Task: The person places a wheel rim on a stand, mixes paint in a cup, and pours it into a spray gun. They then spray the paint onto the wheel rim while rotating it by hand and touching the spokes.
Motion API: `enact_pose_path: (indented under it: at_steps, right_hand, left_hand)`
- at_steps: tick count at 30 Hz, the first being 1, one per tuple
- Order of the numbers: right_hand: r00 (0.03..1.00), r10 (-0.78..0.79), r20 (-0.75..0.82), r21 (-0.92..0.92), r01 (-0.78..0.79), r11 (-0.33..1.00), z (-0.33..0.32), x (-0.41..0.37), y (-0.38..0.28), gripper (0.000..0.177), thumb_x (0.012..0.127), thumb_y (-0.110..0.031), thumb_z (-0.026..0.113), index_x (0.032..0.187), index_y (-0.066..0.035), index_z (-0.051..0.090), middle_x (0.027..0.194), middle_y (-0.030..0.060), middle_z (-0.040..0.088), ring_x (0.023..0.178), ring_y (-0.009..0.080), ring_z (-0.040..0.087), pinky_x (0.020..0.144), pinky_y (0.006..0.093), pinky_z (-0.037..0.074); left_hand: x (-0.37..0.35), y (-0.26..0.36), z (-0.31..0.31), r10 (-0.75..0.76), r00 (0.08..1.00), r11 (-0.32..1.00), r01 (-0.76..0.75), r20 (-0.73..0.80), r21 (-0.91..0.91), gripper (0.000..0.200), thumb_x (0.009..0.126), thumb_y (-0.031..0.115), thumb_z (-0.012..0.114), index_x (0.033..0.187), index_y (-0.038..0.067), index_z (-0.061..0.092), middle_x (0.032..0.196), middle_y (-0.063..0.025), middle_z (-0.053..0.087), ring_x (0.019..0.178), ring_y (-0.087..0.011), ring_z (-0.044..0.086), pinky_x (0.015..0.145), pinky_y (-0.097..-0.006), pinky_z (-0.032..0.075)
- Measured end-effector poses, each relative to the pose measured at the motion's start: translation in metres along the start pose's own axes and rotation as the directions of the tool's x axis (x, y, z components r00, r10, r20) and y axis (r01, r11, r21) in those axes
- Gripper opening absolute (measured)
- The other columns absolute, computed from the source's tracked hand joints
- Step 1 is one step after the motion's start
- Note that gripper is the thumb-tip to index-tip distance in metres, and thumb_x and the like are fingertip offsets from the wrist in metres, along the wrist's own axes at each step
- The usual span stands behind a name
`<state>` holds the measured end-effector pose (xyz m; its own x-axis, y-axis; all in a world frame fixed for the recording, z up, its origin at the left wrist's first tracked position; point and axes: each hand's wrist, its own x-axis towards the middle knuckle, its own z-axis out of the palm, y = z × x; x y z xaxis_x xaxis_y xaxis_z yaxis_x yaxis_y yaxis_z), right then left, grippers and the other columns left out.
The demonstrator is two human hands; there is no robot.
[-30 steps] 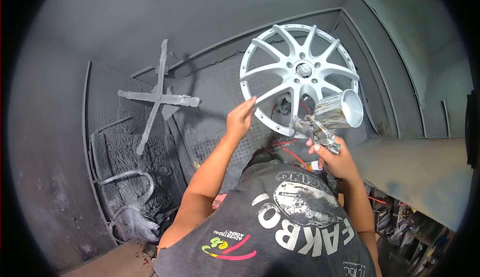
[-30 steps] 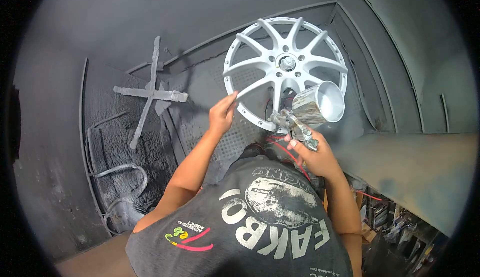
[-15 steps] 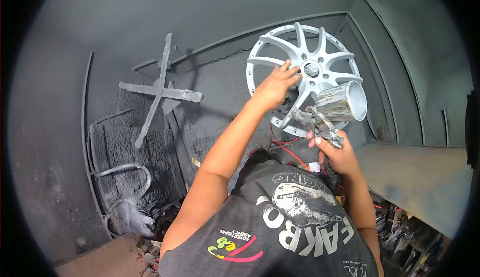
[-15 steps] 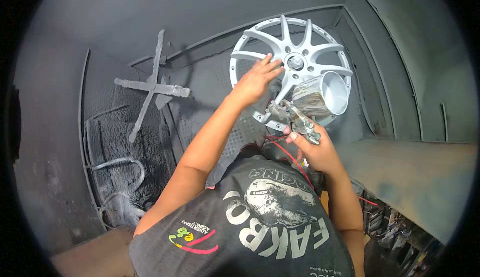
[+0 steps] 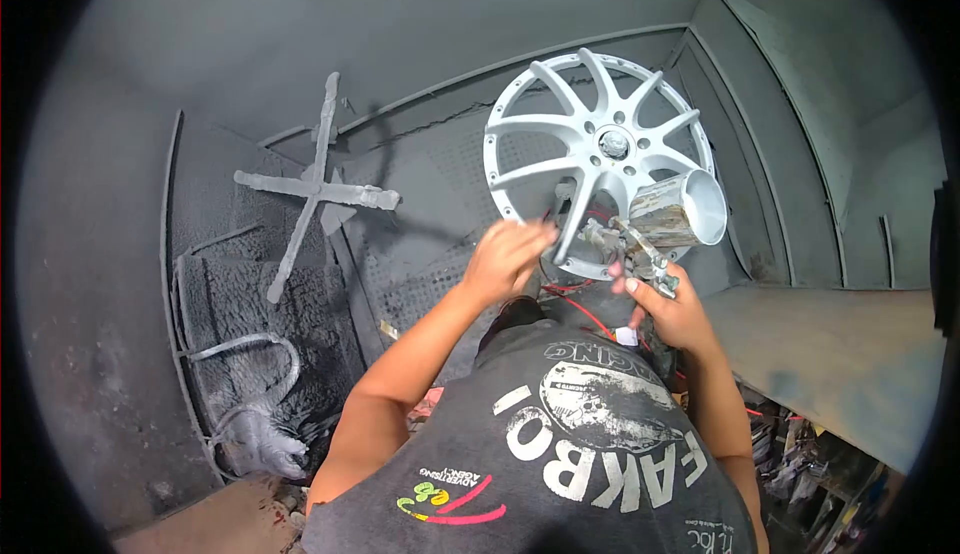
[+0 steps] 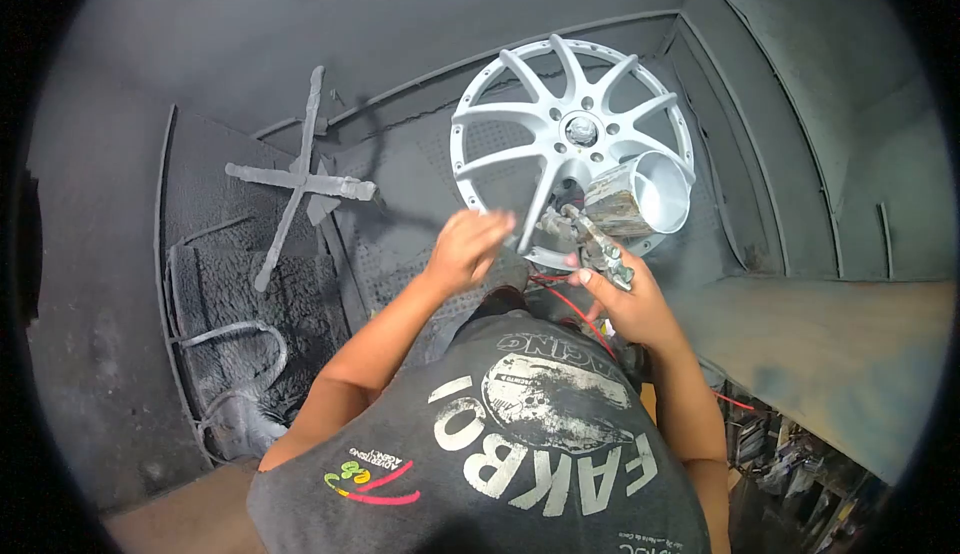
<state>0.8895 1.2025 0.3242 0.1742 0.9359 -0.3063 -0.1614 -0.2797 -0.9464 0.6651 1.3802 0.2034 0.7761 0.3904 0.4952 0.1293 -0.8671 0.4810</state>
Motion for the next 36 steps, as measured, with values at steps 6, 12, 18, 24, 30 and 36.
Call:
enact_pose_path:
  at_steps: [6,12,18,24,30,36]
  right_hand:
    - [0.999,-0.016,-0.032,-0.001,0.016,1.0,0.007,-0.001,-0.008,0.025,0.096,-0.013,0.061,0.116,0.001,0.061,0.106,0.0065,0.067,0.088,0.0117,0.064,0.05,0.0246,0.05]
    - [1.0,0.003,0.012,-0.017,-0.002,1.0,0.0,-0.002,-0.001,0.031,0.095,-0.013,0.062,0.122,0.002,0.059,0.106,0.006,0.068,0.087,0.0111,0.063,0.05,0.0246,0.052]
    - [0.994,0.092,0.065,-0.027,-0.09,0.996,-0.007,-0.006,0.012,0.043,0.095,-0.013,0.061,0.135,0.001,0.052,0.108,0.0056,0.067,0.088,0.0118,0.063,0.052,0.0247,0.054]
    - [1.0,0.011,0.014,0.003,-0.011,1.0,0.002,-0.004,0.004,0.041,0.095,-0.013,0.061,0.133,0.001,0.053,0.106,0.0056,0.067,0.086,0.0111,0.063,0.051,0.0246,0.053]
    - [1.0,-0.001,0.019,-0.005,0.001,1.0,0.015,0.0,-0.004,0.03,0.095,-0.013,0.062,0.121,0.002,0.059,0.102,0.0038,0.067,0.085,0.0079,0.062,0.05,0.0229,0.051]
    - [0.995,0.048,0.088,-0.034,-0.046,0.998,0.002,0.002,0.002,0.031,0.094,-0.013,0.063,0.122,0.0,0.059,0.102,0.003,0.067,0.083,0.007,0.061,0.05,0.0223,0.049]
  left_hand:
    - [0.125,-0.031,0.015,0.146,0.976,0.989,-0.147,0.161,-0.007,0.045,0.083,0.01,0.065,0.127,0.014,0.063,0.137,-0.0089,0.058,0.123,-0.0306,0.058,0.099,-0.0398,0.05]
    - [0.042,-0.025,0.013,-0.203,0.974,0.975,0.21,0.102,-0.07,0.059,0.083,-0.005,0.053,0.14,0.011,0.051,0.148,-0.0101,0.048,0.129,-0.0307,0.052,0.103,-0.0382,0.048]
    - [-0.105,-0.038,0.027,-0.19,0.975,0.979,0.197,0.117,-0.051,0.063,0.077,-0.009,0.053,0.137,0.01,0.055,0.146,-0.0103,0.05,0.134,-0.0281,0.049,0.109,-0.0486,0.04]
    - [0.042,-0.023,-0.025,-0.058,0.99,0.994,0.07,-0.128,0.085,0.044,0.084,0.0,0.059,0.127,0.01,0.064,0.138,-0.0088,0.059,0.132,-0.0317,0.051,0.111,-0.0517,0.036]
    - [0.166,-0.05,0.016,0.101,0.965,0.948,-0.166,0.241,0.271,0.047,0.089,0.006,0.058,0.136,0.014,0.056,0.152,-0.0064,0.043,0.146,-0.0298,0.029,0.118,-0.051,0.026]
    - [0.096,-0.064,0.005,-0.176,0.966,0.984,0.177,0.19,0.016,0.056,0.094,0.006,0.055,0.148,0.013,0.041,0.156,-0.0104,0.036,0.148,-0.0338,0.025,0.12,-0.0505,0.02]
